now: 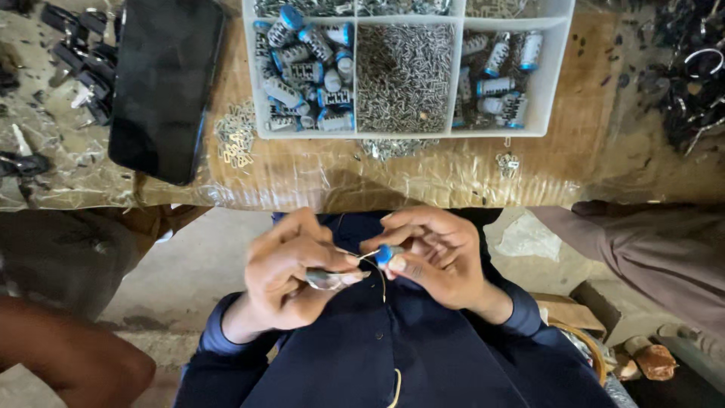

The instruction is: The person sits at a workbench assembling padlock cylinder cores. They hold a small blue-capped lock core in one hand and insert tiny metal pins and springs into it by hand, using a thin wire tool to seat the parts, then place finished cores into a compartment tray and pick up new cores to repeat the process.

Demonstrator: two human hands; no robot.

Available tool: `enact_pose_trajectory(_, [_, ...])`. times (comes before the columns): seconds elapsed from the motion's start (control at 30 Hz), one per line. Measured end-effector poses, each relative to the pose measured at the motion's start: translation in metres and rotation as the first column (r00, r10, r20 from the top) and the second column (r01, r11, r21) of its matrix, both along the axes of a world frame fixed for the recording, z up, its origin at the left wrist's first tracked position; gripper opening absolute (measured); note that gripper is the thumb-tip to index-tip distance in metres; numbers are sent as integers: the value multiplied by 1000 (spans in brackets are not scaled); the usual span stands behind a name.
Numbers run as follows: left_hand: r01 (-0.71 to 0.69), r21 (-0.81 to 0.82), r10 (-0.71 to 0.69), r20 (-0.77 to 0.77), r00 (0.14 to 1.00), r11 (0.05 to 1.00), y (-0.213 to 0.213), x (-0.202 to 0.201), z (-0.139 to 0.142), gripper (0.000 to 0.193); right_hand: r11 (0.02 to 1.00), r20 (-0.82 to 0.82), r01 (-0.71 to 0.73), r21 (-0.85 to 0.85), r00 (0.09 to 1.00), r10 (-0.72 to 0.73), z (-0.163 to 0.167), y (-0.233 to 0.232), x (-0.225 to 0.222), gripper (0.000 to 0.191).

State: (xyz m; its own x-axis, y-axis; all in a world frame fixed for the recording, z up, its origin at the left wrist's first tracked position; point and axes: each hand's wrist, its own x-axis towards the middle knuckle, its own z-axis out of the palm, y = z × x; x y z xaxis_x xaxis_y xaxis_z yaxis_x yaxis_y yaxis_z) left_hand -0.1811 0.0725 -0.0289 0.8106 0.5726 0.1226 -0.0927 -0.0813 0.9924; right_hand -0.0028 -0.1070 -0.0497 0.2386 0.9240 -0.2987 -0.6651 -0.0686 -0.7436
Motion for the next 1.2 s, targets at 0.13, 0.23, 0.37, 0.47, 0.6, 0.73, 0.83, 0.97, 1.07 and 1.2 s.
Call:
enact_pose_trajectory(0.13, [274, -2, -274, -35, 961, 962, 8, 7, 2, 28, 997, 4, -65, -32, 998, 65, 3, -10, 9, 46])
enact_pose_trajectory(0.23, [463, -5, -463, -26, 886, 886, 13, 48, 28, 26, 996, 19, -88, -7, 996, 88, 3, -12, 15, 47])
enact_pose_trajectory(0.37, [742, 234, -738, -123, 663, 628, 38, 95, 74, 24, 957, 587, -283, -55, 766, 260, 21, -10, 45, 51])
enact_pose_trajectory(0.47, [246, 632, -226, -114, 967, 735, 49, 114, 95, 18, 995, 979, 42, -87, 190, 78, 54, 2, 67, 38])
enact_pose_trajectory(0.6, [-23, 945, 305, -82, 949, 326, 48, 138, 81, 33, 993, 978, 119, -20, -202, 44, 90, 38, 111, 16])
enact_pose_trajectory(0.73, [208, 928, 241, -288, 927, 309, 55, 157, 41, 11, 983, 881, 8, -183, -442, 168, 90, 69, 139, 14])
enact_pose_trajectory(0.83, [268, 922, 247, -339, 908, 280, 58, 156, 21, 7, 953, 831, -10, -304, -492, 260, 85, 75, 144, 8])
enact_pose_trajectory(0.97, [108, 925, 243, -207, 948, 366, 59, 157, 13, 9, 943, 892, -42, -330, -340, 298, 100, 76, 156, 9])
enact_pose_trajectory(1.07, [141, 899, 216, -247, 944, 415, 59, 159, 14, 14, 979, 979, -17, -201, 26, 202, 111, 88, 165, 22])
enact_pose_trajectory(1.2, [58, 871, 216, -184, 959, 487, 62, 157, 15, 15, 998, 802, -56, 10, 597, 25, 86, 122, 164, 21])
